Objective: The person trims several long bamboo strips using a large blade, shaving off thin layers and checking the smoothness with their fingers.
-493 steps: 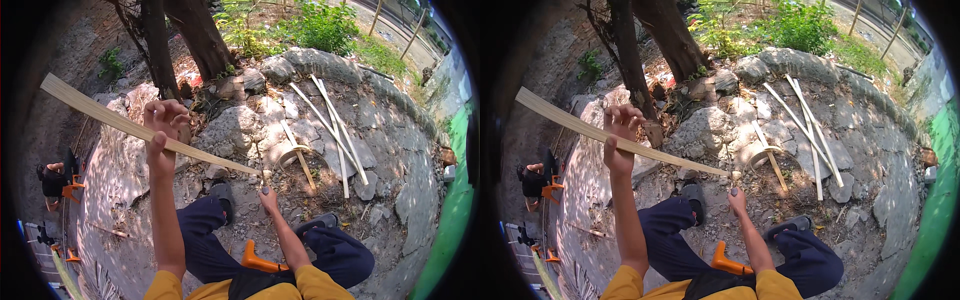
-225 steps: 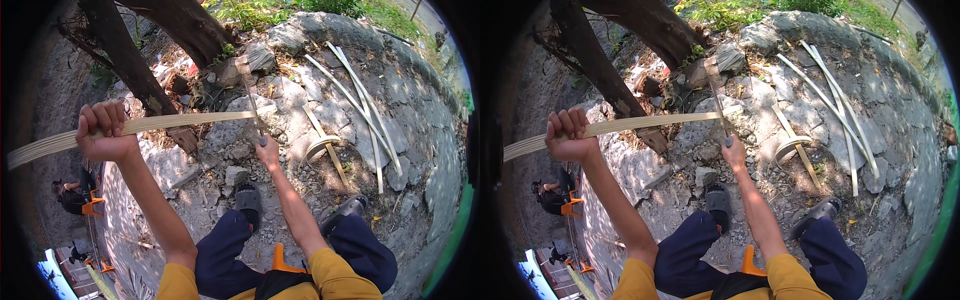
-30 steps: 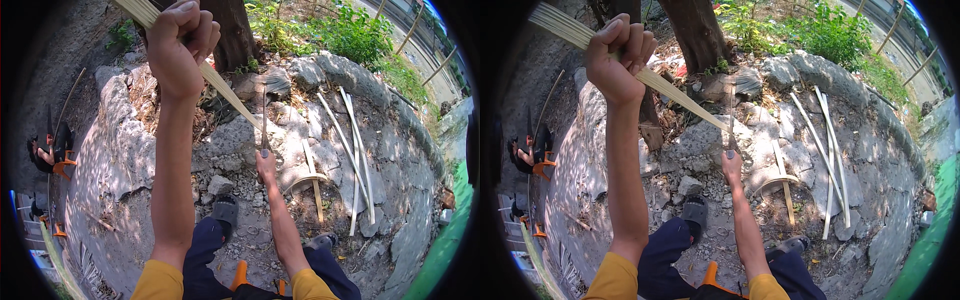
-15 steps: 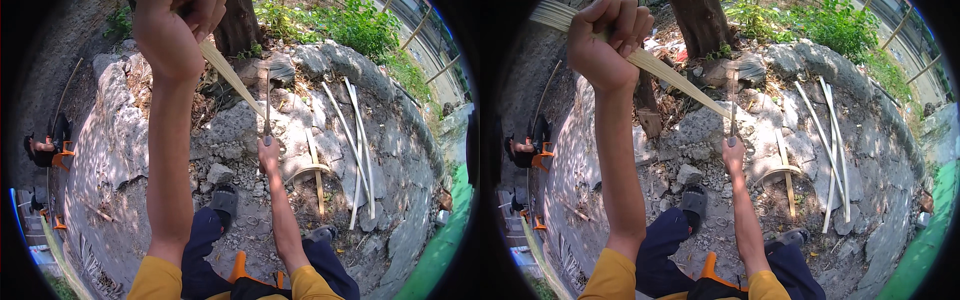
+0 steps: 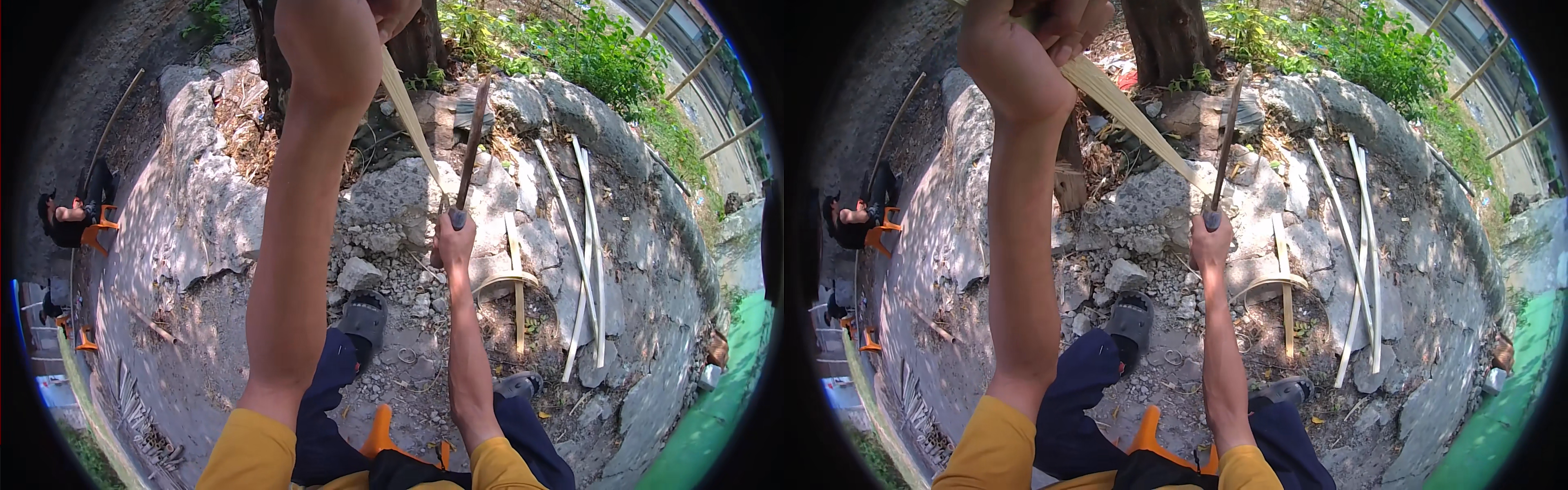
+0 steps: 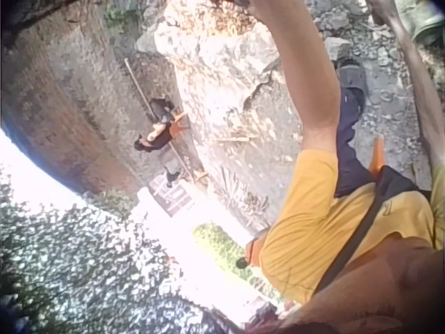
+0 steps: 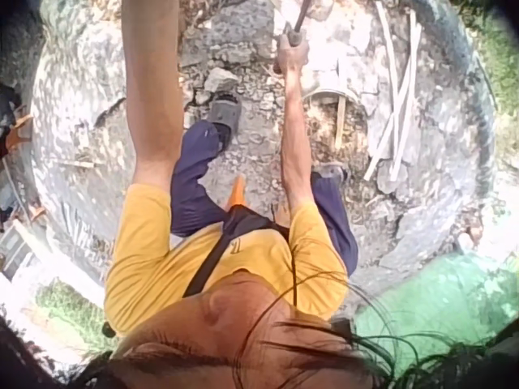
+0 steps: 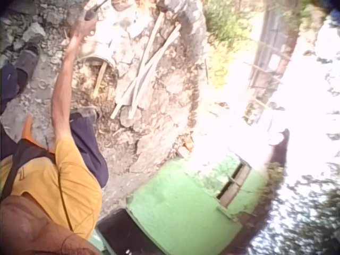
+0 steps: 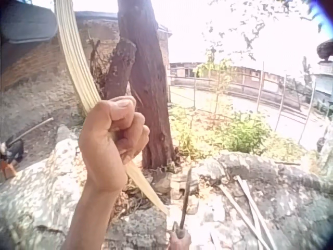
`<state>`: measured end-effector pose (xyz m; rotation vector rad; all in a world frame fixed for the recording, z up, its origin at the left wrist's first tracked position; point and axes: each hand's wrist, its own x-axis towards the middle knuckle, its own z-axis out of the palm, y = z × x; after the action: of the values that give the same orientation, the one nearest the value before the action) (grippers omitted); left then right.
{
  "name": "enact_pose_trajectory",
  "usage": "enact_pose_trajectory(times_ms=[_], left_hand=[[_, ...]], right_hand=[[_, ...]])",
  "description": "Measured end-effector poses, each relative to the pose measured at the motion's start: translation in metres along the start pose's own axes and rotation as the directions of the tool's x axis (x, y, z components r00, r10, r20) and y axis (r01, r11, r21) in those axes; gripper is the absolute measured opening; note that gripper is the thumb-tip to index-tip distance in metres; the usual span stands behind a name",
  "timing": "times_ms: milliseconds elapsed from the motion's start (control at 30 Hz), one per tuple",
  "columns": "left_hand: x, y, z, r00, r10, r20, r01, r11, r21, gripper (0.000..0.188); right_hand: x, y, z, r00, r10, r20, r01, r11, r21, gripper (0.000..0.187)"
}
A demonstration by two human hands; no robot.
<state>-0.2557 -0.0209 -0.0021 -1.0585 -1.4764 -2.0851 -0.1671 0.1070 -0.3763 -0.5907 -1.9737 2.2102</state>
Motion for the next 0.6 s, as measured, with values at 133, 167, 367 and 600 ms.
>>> enact_pose_trajectory(times_ms=[133, 167, 367, 600], left_hand=[[0.006, -0.006, 0.020, 1.000, -0.025, -0.001, 0.025, 0.997, -0.067, 0.041], [0.005, -0.007, 0.020, 1.000, -0.011, 0.003, 0.012, 0.998, -0.067, 0.041], [0.001, -0.006, 0.016, 0.999, -0.013, -0.046, 0.013, 1.000, 0.001, 0.040], [0.001, 0.014, 0.007, 0.998, -0.047, -0.044, 0.045, 0.998, -0.042, 0.039]], right_hand=[[0.014, 0.048, -0.017, 0.994, -0.090, -0.068, 0.049, 0.886, -0.462, 0.021], [0.016, 0.053, -0.018, 0.992, -0.104, -0.066, 0.062, 0.886, -0.460, 0.021], [0.012, 0.048, -0.014, 0.987, 0.162, 0.009, -0.156, 0.965, -0.211, 0.021], [0.017, 0.016, -0.004, 0.995, 0.097, 0.038, -0.100, 0.992, 0.080, 0.022]])
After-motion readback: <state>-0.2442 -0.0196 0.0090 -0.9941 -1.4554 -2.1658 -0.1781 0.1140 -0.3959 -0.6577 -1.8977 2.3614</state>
